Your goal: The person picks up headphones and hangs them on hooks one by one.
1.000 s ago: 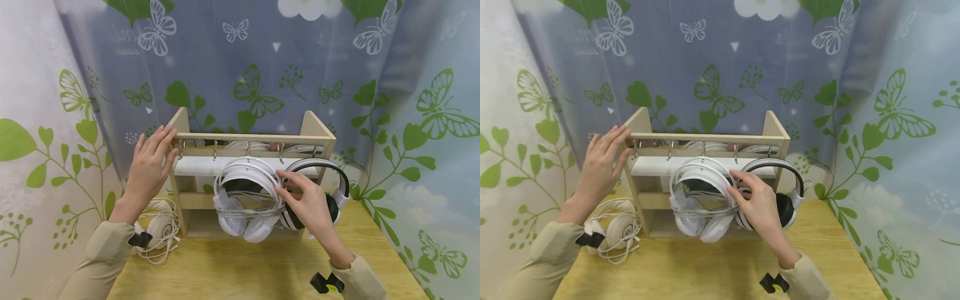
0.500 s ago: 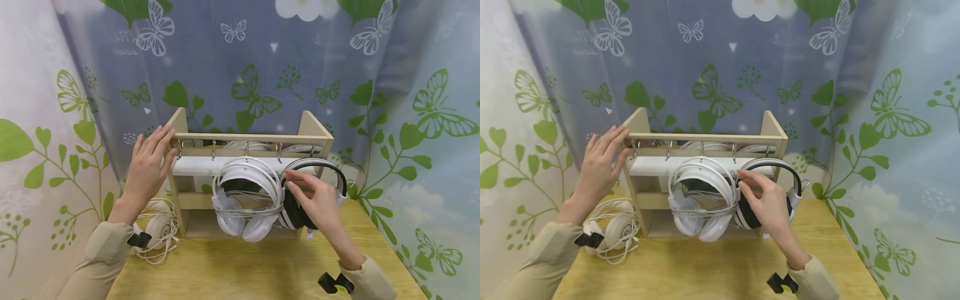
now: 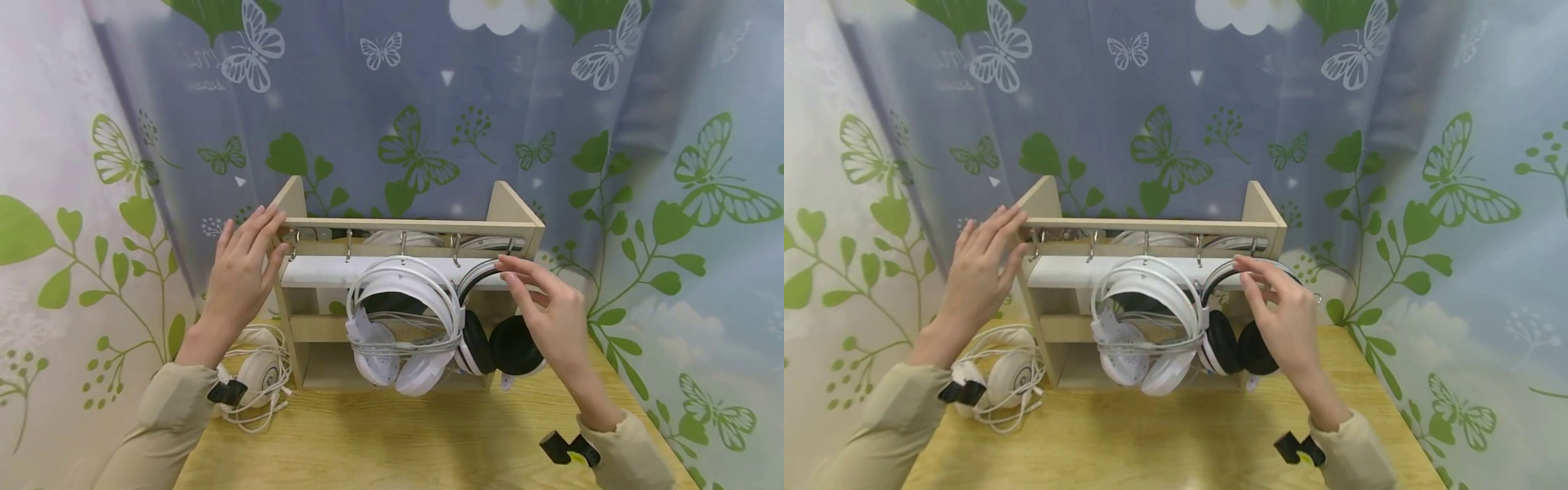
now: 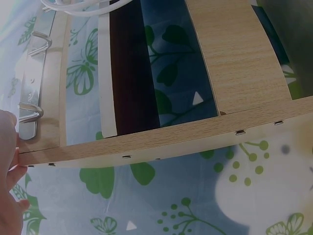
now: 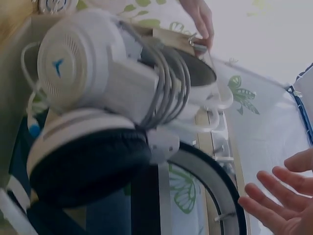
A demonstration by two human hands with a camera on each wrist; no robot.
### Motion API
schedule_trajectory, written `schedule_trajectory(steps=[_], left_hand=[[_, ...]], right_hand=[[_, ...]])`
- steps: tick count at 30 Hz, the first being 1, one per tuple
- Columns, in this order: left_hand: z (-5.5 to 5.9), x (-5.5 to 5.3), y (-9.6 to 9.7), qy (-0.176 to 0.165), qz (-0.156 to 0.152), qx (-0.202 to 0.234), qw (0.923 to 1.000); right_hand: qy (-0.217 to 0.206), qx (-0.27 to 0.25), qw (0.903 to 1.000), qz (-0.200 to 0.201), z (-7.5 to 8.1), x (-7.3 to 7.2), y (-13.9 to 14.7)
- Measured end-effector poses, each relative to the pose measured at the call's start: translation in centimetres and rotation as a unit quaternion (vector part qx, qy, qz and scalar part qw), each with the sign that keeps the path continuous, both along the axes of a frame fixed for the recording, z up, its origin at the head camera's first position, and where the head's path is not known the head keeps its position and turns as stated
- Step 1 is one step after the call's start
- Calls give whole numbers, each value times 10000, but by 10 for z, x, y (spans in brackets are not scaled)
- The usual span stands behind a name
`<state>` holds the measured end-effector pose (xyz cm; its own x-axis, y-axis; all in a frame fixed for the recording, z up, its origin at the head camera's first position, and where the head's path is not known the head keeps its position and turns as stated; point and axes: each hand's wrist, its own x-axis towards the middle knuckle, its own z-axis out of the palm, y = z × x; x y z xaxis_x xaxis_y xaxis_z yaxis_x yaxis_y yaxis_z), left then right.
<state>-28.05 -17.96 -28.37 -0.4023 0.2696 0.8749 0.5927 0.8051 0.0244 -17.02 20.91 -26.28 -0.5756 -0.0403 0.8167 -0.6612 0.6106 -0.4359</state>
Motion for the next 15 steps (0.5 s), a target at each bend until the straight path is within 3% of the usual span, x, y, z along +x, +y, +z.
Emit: schedule_trajectory(steps=[7,11,15], left_hand=[[0,0,-1,-40,65,-56,10000],[0,-1,-2,-40,73,-71,9999],[0,-2,-2,-40,67,-70,9999]], right_hand=[[712,360,9966,-220,-10,-30,26],[1084,728,9905,-435,-5,-37,35],[1138,1116,9843,-761,0,-41,42]])
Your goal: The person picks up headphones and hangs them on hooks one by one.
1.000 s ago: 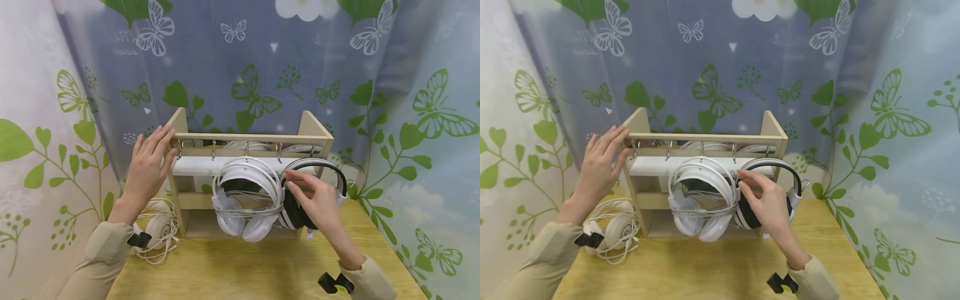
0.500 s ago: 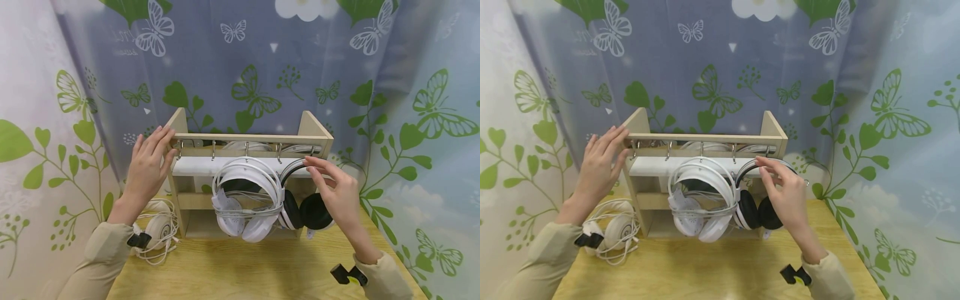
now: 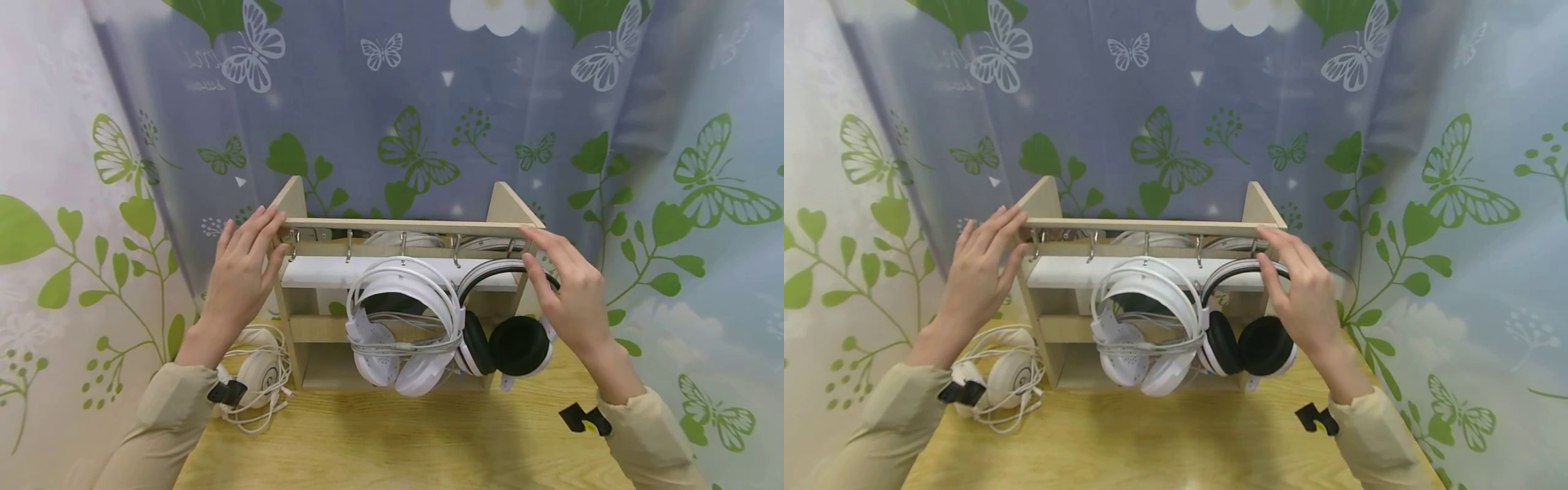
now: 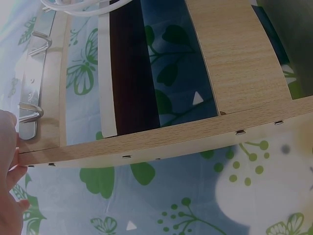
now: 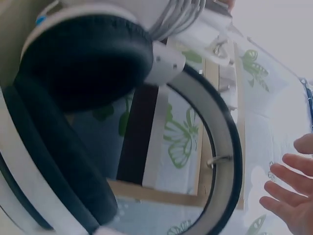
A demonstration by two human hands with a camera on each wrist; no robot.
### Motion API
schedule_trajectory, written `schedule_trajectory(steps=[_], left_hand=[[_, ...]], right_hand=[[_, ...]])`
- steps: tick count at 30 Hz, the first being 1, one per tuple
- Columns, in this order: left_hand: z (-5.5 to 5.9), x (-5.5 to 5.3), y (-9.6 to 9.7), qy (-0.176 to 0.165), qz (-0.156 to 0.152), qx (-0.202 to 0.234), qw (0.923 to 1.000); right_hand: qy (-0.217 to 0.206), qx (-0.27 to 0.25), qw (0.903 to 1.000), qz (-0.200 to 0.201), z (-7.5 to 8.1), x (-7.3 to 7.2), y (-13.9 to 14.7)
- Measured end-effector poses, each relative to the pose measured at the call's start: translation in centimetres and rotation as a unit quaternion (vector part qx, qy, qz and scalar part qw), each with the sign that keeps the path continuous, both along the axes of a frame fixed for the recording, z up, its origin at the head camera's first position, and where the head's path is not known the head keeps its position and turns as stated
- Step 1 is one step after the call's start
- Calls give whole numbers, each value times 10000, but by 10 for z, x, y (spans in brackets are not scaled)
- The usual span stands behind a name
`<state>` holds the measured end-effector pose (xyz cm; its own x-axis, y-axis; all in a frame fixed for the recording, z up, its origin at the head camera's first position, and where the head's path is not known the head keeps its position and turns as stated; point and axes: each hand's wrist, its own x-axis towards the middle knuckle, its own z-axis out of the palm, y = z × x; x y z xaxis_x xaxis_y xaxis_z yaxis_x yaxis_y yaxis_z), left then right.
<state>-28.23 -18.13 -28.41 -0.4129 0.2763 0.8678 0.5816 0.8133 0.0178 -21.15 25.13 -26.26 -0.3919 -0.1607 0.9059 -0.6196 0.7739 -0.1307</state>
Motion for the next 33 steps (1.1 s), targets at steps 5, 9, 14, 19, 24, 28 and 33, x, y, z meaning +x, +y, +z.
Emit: schedule_trajectory(steps=[5,9,14,19,24,28,33], left_hand=[[0,0,0,36,-22,12,10000],[0,0,0,52,-14,-8,10000],[0,0,1,72,-8,-19,10000],[0,0,1,93,-26,-4,10000],[1,1,1,67,-38,32,10000],[1,2,1,47,-44,58,10000],[1,1,2,23,-103,164,9998]], right_hand=[[-172,609,9976,-297,6,-7,8],[-354,995,9939,-330,10,-14,12],[-896,1396,9845,-561,13,-20,16],[-1502,1700,9706,-802,14,-23,18],[-1768,1922,9603,-978,13,-26,18],[-1831,2017,9561,-1077,11,-26,17],[-1835,1993,9565,-1085,9,-26,16]])
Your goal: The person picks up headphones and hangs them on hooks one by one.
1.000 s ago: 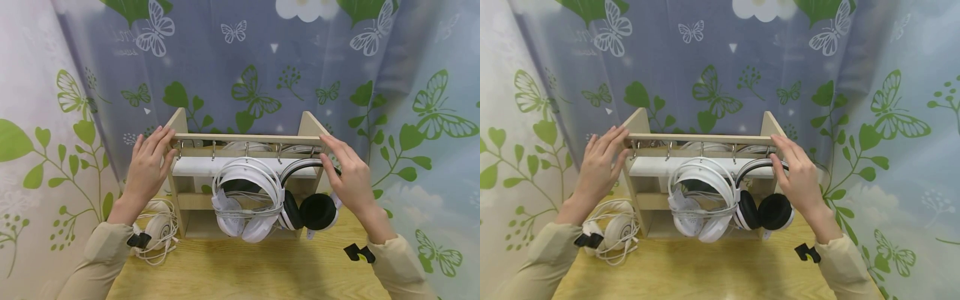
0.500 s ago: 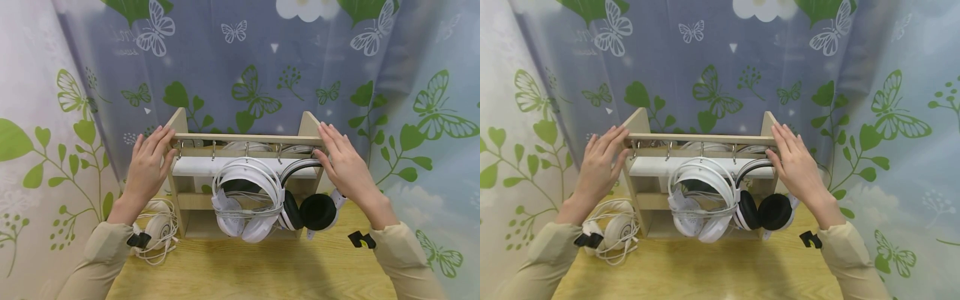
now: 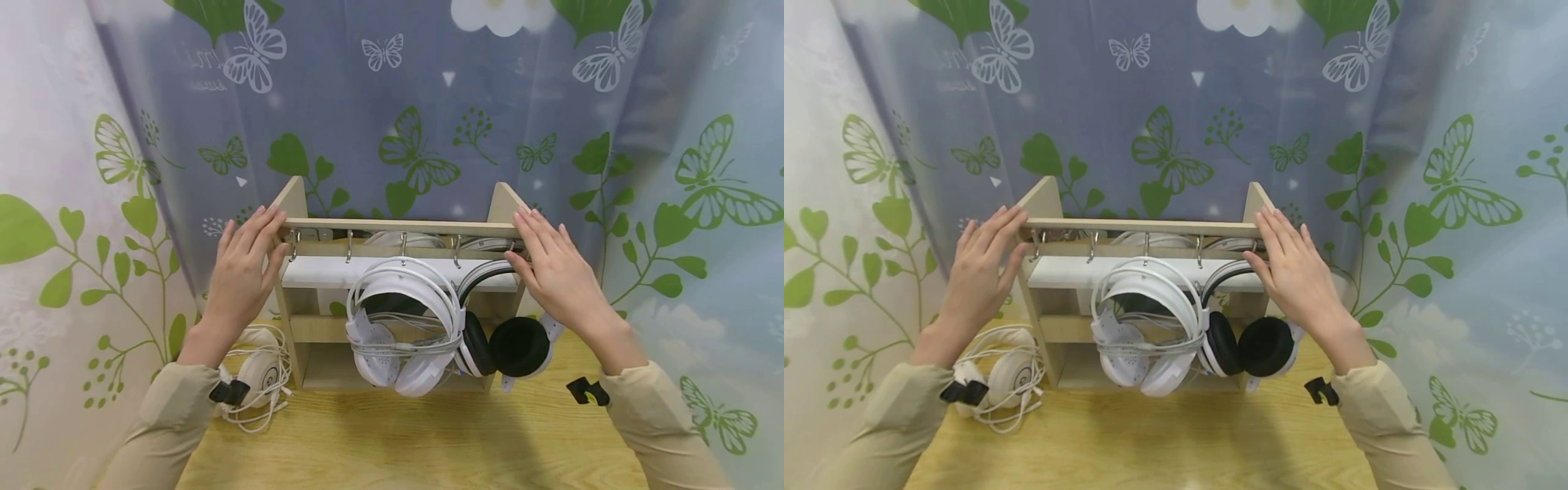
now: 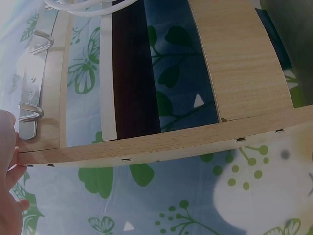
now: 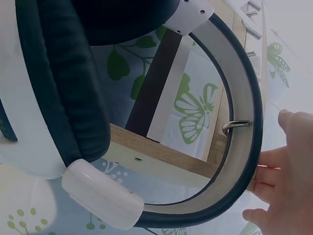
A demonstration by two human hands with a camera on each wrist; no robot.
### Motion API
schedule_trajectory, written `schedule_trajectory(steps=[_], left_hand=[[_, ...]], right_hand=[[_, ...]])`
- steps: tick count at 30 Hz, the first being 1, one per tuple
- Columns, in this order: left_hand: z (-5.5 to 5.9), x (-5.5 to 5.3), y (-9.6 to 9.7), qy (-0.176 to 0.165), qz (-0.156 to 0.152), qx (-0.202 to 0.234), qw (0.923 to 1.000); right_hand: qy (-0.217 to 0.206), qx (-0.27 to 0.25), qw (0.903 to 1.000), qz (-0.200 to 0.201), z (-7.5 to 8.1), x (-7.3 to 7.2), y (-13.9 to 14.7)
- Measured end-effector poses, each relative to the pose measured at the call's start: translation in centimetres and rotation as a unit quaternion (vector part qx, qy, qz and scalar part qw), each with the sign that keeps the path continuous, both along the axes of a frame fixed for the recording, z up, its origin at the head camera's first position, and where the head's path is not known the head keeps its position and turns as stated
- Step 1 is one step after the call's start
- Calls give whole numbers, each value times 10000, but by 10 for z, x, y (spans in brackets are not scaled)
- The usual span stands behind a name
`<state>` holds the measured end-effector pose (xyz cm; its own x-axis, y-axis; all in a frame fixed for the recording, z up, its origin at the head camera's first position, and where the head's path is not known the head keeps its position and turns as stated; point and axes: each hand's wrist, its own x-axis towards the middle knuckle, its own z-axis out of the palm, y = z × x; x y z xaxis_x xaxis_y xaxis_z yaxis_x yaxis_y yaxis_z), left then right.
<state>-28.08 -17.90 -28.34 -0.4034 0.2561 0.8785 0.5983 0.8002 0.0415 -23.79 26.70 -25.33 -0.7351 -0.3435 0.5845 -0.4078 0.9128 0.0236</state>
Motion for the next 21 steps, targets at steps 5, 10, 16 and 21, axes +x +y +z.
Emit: schedule_trajectory(steps=[5,10,16,21], left_hand=[[-1,-1,0,-24,-77,80,9999],[0,-2,-1,-83,-189,125,9997],[-2,-2,-5,-236,-343,280,9987],[-4,-2,-12,-307,-402,497,9975]], right_hand=[[30,-29,10000,34,-1,0,0],[108,-57,9999,75,-2,-1,1],[174,-63,9998,103,-3,-2,0],[197,-64,9997,129,-3,-1,1]])
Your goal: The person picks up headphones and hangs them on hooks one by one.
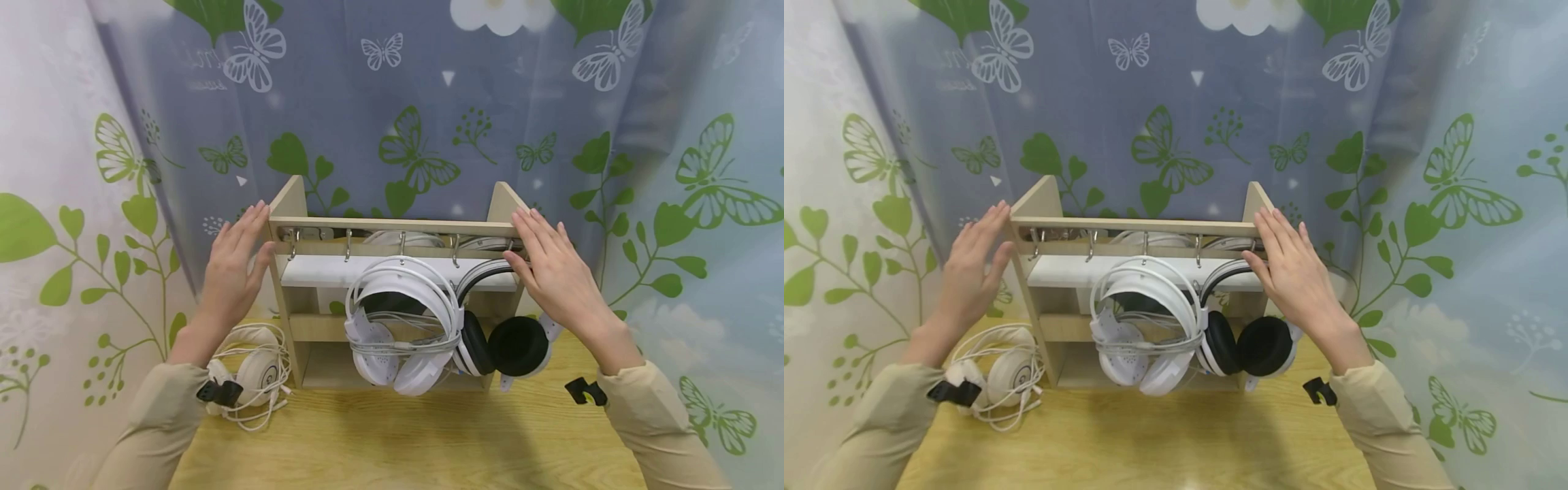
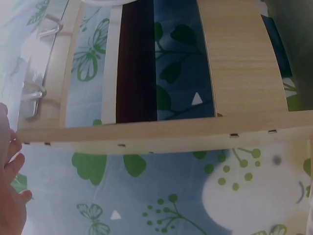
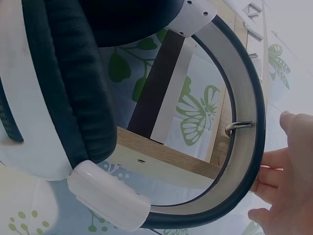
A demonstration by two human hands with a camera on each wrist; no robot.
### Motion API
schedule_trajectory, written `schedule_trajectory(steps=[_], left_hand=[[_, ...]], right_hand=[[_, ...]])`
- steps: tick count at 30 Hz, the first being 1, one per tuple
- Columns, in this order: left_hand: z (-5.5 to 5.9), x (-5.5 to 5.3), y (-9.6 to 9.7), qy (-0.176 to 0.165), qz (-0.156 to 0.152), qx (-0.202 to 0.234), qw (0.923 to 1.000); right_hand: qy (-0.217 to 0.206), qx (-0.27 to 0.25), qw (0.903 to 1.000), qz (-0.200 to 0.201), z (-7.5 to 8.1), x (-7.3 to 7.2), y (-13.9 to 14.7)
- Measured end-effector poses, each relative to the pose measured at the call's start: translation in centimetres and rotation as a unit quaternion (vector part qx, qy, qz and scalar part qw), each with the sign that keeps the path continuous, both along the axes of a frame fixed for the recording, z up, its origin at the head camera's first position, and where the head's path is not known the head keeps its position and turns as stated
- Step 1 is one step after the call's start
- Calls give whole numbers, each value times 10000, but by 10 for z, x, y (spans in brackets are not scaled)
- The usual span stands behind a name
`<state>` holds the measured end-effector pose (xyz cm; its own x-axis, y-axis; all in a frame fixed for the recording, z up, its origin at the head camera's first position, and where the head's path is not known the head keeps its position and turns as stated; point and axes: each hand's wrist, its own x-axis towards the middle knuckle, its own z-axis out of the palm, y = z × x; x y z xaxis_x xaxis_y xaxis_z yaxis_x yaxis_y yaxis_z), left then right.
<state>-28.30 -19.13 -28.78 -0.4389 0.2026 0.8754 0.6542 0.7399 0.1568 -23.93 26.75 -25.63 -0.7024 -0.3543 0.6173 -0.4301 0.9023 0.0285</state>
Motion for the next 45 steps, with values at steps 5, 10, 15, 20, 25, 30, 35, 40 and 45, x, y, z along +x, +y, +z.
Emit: schedule_trajectory(steps=[5,10,15,20,25,30,35,40,45], left_hand=[[-6,0,-14,-276,68,330,9991],[-17,0,-31,-615,209,796,9947],[-30,2,-42,-947,406,1063,9890],[-45,4,-52,-1173,524,1204,9844],[-61,5,-62,-1320,562,1312,9809],[-78,9,-72,-1604,657,1297,9763],[-97,13,-83,-1871,716,1250,9717],[-118,15,-92,-2128,820,1086,9676],[-139,18,-98,-2260,976,709,9666]], right_hand=[[-11,-16,10000,29,-1,0,1],[-2,-38,10000,57,-1,-1,1],[0,-59,9999,84,-1,-2,2],[-18,-65,9999,91,-2,-2,2],[-28,-56,9999,88,-1,-1,2],[-21,-52,9999,99,-1,-2,2],[-39,-50,9999,99,-1,-2,3],[-59,-59,9999,81,-1,-2,3],[-46,-64,9999,89,-1,-2,3]])
